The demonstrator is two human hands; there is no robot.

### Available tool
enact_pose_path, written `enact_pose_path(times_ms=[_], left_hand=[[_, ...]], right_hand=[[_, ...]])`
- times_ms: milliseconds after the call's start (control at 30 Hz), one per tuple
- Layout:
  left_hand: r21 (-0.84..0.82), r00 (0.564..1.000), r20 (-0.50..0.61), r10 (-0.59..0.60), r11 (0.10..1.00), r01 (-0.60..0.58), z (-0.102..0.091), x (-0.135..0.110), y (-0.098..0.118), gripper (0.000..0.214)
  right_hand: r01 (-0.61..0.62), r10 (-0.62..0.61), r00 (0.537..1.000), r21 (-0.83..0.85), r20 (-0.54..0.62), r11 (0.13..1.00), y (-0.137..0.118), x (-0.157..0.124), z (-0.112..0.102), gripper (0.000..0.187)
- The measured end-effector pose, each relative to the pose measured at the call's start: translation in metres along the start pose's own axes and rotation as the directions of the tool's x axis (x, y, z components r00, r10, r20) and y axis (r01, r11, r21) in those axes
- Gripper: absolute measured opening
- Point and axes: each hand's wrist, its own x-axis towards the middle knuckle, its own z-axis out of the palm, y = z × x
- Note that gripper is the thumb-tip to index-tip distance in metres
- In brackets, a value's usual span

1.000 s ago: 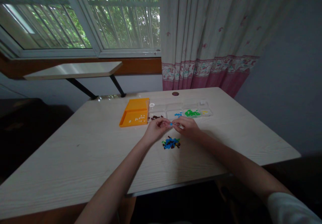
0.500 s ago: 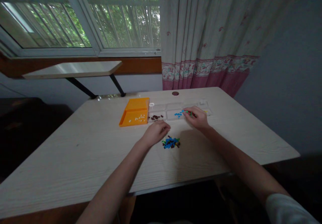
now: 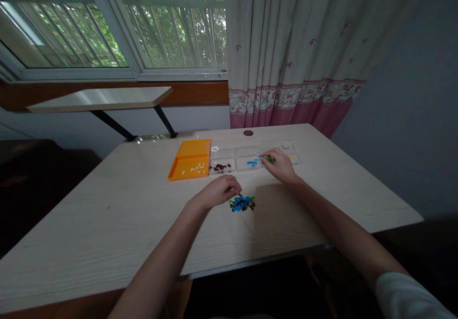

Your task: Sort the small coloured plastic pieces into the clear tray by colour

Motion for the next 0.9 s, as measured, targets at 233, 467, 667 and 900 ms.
enact_pose_path(times_ms=[233,467,667,900], left_hand=[[-0.031,1.0,0.006,-0.008,0.999,0.008,0.001,0.0,0.0,0.015],[-0.14,0.983,-0.134,-0.129,0.984,0.11,0.006,0.002,0.005,0.019],[-0.229,0.92,-0.328,-0.216,0.963,0.144,0.008,0.006,0.008,0.019],[-0.21,0.908,-0.36,-0.213,0.967,0.144,0.007,0.006,0.013,0.019]], right_hand=[[0.001,-0.001,0.999,-0.007,0.055,1.0,0.001,0.001,0.004,0.022],[0.166,-0.175,0.981,0.102,0.084,0.981,-0.016,-0.006,0.004,0.019],[0.356,-0.386,0.908,0.189,0.159,0.915,-0.04,-0.019,0.018,0.015],[0.361,-0.394,0.908,0.212,0.144,0.908,-0.045,-0.022,0.017,0.016]])
